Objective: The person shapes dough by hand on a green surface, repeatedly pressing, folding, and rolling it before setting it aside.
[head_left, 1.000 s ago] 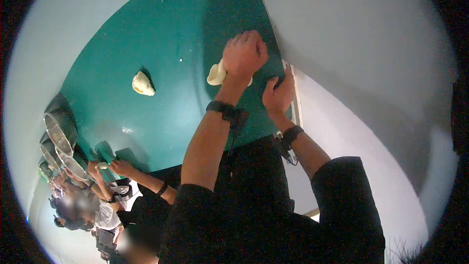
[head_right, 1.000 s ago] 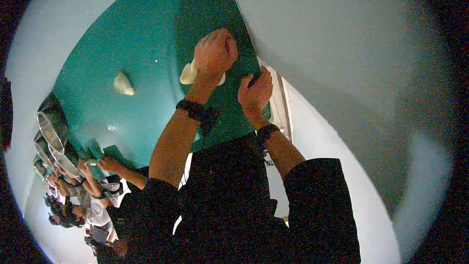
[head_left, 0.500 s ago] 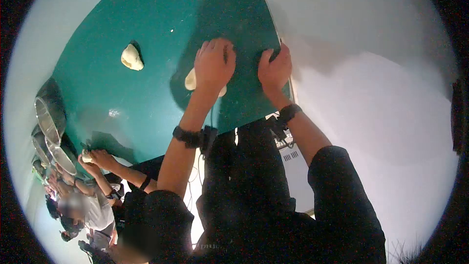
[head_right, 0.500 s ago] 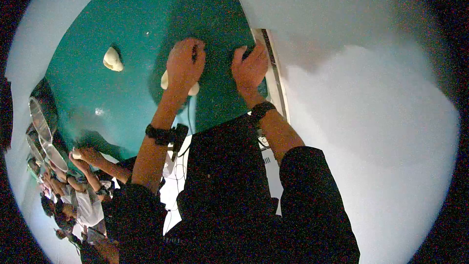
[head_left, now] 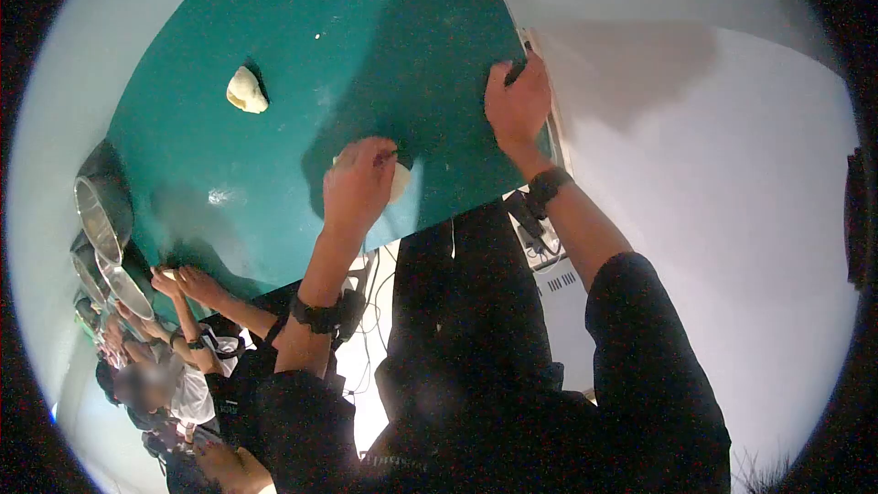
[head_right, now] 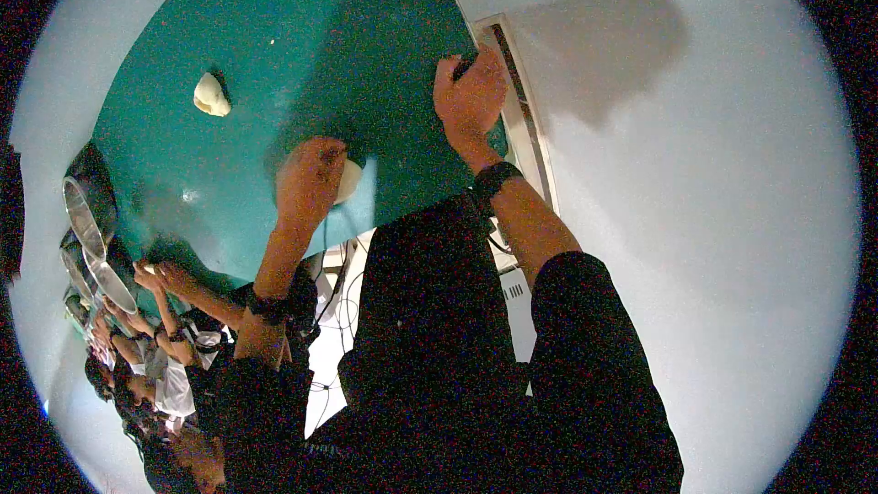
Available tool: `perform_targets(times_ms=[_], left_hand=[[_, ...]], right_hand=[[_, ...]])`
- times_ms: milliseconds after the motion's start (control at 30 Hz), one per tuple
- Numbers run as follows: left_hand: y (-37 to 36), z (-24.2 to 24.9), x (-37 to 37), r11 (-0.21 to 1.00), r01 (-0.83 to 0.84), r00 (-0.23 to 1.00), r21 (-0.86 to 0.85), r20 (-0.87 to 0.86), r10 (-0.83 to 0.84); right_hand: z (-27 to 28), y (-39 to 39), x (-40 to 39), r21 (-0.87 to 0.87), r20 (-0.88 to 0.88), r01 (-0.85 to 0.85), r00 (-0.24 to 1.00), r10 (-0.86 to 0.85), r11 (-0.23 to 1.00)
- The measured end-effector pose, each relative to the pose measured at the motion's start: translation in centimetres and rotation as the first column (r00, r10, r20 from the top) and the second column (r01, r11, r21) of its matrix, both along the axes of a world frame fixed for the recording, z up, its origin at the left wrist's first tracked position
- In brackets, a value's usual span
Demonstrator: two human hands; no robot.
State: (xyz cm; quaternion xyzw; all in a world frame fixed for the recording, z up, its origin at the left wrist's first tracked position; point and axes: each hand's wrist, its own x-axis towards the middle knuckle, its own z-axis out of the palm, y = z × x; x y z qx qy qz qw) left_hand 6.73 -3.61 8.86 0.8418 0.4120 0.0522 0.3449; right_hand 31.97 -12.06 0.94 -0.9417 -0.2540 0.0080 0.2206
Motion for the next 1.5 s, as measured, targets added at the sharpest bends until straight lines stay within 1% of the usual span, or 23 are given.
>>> perform_targets(times_ms=[100,133,200,233,300,333,400,500,600,633,700,800,833,900,1000,1100,1200,1233,1300,1400,1500], left_hand=[[-2.0,-0.4,-1.0,0.957,0.132,0.989,0.259,-0.092,-0.112],[-2.5,-1.8,-1.2,0.931,0.085,0.996,0.356,-0.019,-0.083],[-3.1,-3.8,-0.7,0.896,0.046,0.997,0.442,0.042,-0.072],[-3.0,-4.0,0.1,0.875,0.022,0.995,0.483,0.075,-0.067],[-3.1,-3.9,1.1,0.887,0.011,0.998,0.462,0.049,-0.038],[-2.9,-3.7,1.6,0.892,0.006,0.999,0.453,0.035,-0.025],[-2.8,-3.7,2.2,0.905,-0.035,0.998,0.424,0.068,0.007],[-1.7,-3.6,3.9,0.924,-0.082,0.995,0.373,0.087,0.053],[-0.3,-3.3,5.9,0.928,-0.12,0.99,0.352,0.113,0.085],[0.3,-3.3,6.5,0.926,-0.133,0.988,0.354,0.125,0.094],[1.1,-3.9,7.2,0.929,-0.107,0.987,0.353,0.153,0.056],[1.7,-4.0,7.4,0.944,-0.072,0.987,0.321,0.156,0.022],[2.0,-4.1,7.6,0.95,-0.062,0.987,0.305,0.158,0.014],[2.6,-4.7,8.4,0.946,-0.054,0.985,0.319,0.174,-0.002],[3.5,-4.9,8.9,0.945,-0.051,0.984,0.325,0.179,-0.009],[3.9,-4.7,9.2,0.938,-0.036,0.989,0.345,0.145,-0.015],[5.0,-4.9,10.5,0.933,-0.025,0.988,0.359,0.149,-0.031],[5.1,-4.9,10.5,0.934,-0.021,0.988,0.357,0.149,-0.035],[5.2,-4.8,10.4,0.944,-0.017,0.983,0.329,0.18,-0.045],[6.1,-5.1,11.1,0.961,-0.027,0.961,0.274,0.272,-0.05],[6.1,-5.4,10.8,0.98,-0.065,0.924,0.19,0.382,-0.013]], right_hand=[[0.3,0.3,-0.3,-0.077,0.036,0.003,0.999,0.0,0.997],[0.2,0.3,-0.3,-0.079,0.035,0.004,0.999,-0.001,0.997],[0.1,0.2,-0.2,-0.091,0.034,0.004,0.999,0.0,0.996],[0.3,0.2,-0.1,-0.084,0.023,0.003,1.0,-0.001,0.996],[0.6,0.3,-0.1,-0.072,-0.006,-0.004,1.0,0.004,0.997],[0.4,0.4,-0.1,-0.066,0.015,0.001,1.0,0.0,0.998],[0.1,0.3,-0.3,-0.058,0.052,0.014,0.999,-0.011,0.998],[0.7,0.4,-0.2,-0.115,-0.018,0.007,1.0,-0.009,0.993],[0.9,0.5,-0.1,-0.067,-0.05,0.014,0.999,-0.017,0.998],[0.9,0.6,-0.2,-0.089,-0.074,0.036,0.996,-0.043,0.995],[1.1,0.6,-0.4,-0.128,-0.124,0.077,0.988,-0.093,0.989],[0.4,0.3,-0.4,-0.062,-0.053,0.049,0.997,-0.052,0.997],[0.5,0.5,-0.4,-0.065,-0.06,0.042,0.997,-0.046,0.997],[0.9,0.3,-0.3,-0.081,-0.069,0.031,0.997,-0.036,0.996],[1.6,0.7,-0.4,-0.105,-0.138,0.057,0.988,-0.071,0.993],[1.7,0.8,-0.5,-0.066,-0.083,0.043,0.995,-0.049,0.997],[1.5,0.7,-0.2,-0.114,-0.139,0.057,0.988,-0.073,0.992],[1.5,0.5,-0.2,-0.099,-0.105,0.039,0.993,-0.049,0.994],[1.3,0.5,-0.3,-0.067,-0.042,-0.004,0.999,0.001,0.998],[1.0,0.2,-0.1,-0.095,-0.099,0.004,0.995,-0.014,0.995],[0.9,0.4,-0.2,-0.044,-0.009,-0.008,1.0,0.007,0.999]])
